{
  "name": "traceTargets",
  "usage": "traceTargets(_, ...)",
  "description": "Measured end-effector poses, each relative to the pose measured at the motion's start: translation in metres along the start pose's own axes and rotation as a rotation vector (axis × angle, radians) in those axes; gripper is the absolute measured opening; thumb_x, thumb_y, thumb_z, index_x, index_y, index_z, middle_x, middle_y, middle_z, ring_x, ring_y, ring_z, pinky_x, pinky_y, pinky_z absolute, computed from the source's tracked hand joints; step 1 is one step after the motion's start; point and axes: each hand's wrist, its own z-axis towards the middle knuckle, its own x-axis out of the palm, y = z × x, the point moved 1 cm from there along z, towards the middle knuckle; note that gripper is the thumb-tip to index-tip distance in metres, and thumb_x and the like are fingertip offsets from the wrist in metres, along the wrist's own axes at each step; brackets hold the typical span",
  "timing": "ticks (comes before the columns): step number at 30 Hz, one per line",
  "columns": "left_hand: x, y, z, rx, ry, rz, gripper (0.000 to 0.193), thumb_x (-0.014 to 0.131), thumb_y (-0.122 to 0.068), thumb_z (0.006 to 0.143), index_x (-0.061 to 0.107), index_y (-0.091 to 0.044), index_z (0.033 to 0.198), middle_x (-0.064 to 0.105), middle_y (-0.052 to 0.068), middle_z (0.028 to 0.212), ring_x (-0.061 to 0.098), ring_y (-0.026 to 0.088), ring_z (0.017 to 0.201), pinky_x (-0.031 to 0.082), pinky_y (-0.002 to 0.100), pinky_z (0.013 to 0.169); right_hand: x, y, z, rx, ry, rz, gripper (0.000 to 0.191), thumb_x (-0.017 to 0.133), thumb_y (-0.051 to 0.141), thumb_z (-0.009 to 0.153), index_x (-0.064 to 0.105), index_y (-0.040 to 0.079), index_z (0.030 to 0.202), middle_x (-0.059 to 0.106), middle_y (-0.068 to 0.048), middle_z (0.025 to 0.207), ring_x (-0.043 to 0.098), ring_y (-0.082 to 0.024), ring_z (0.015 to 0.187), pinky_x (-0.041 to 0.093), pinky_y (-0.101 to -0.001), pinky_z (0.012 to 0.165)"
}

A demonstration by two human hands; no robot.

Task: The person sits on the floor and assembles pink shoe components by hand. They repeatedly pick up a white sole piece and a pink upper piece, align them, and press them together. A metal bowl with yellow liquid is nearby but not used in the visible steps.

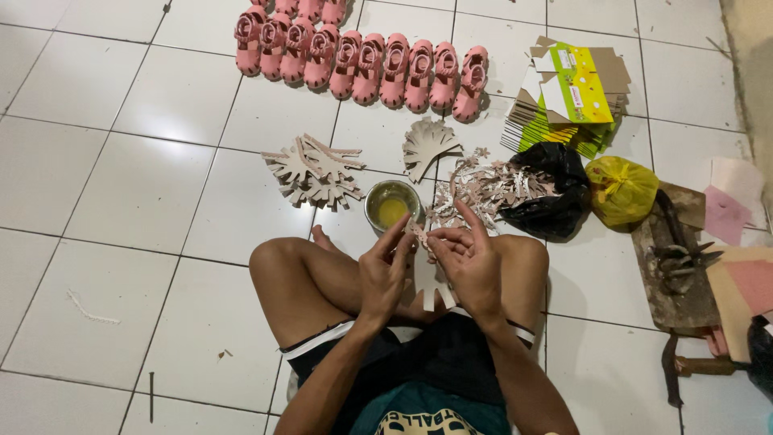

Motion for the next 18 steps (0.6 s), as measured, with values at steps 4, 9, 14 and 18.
traceTargets(4,-0.0006,-0.0026,-0.0001,0.126,0.0,-0.053,0.042,0.066,-0.02,0.102,0.063,-0.007,0.142,0.08,0.011,0.104,0.07,0.007,0.083,0.058,0.022,0.072,0.0047,0.0013,-0.0013,-0.012,-0.018,-0.077,0.074,0.071,0.001,0.092,0.034,-0.003,0.156,0.075,-0.016,0.105,0.073,-0.013,0.086,0.064,-0.0249,0.073)
traceTargets(9,-0.0019,-0.003,-0.0008,-0.027,-0.022,-0.074,0.041,0.065,-0.02,0.1,0.066,-0.005,0.138,0.08,0.013,0.11,0.066,0.013,0.076,0.053,0.027,0.063,0.0092,0.0032,-0.0068,-0.04,-0.033,-0.205,0.07,0.073,0.002,0.091,0.042,-0.001,0.153,0.077,-0.014,0.103,0.074,-0.012,0.086,0.064,-0.0252,0.074)
traceTargets(14,-0.0011,-0.0018,0.0003,0.102,0.01,-0.213,0.039,0.063,-0.019,0.102,0.064,0.002,0.134,0.076,0.018,0.117,0.075,0.02,0.108,0.063,0.029,0.091,0.009,0.0048,-0.006,-0.14,-0.014,-0.461,0.066,0.076,0.006,0.091,0.046,0.0,0.149,0.079,-0.012,0.103,0.078,-0.012,0.088,0.063,-0.0252,0.075)
traceTargets(18,-0.0007,0.0034,0.0007,0.101,0.005,-0.234,0.038,0.064,-0.017,0.102,0.063,0.005,0.133,0.077,0.019,0.116,0.075,0.02,0.108,0.063,0.029,0.091,0.0095,0.0037,-0.0053,-0.206,-0.022,-0.431,0.066,0.077,0.006,0.09,0.048,-0.001,0.149,0.079,-0.012,0.101,0.078,-0.013,0.087,0.067,-0.024,0.074)
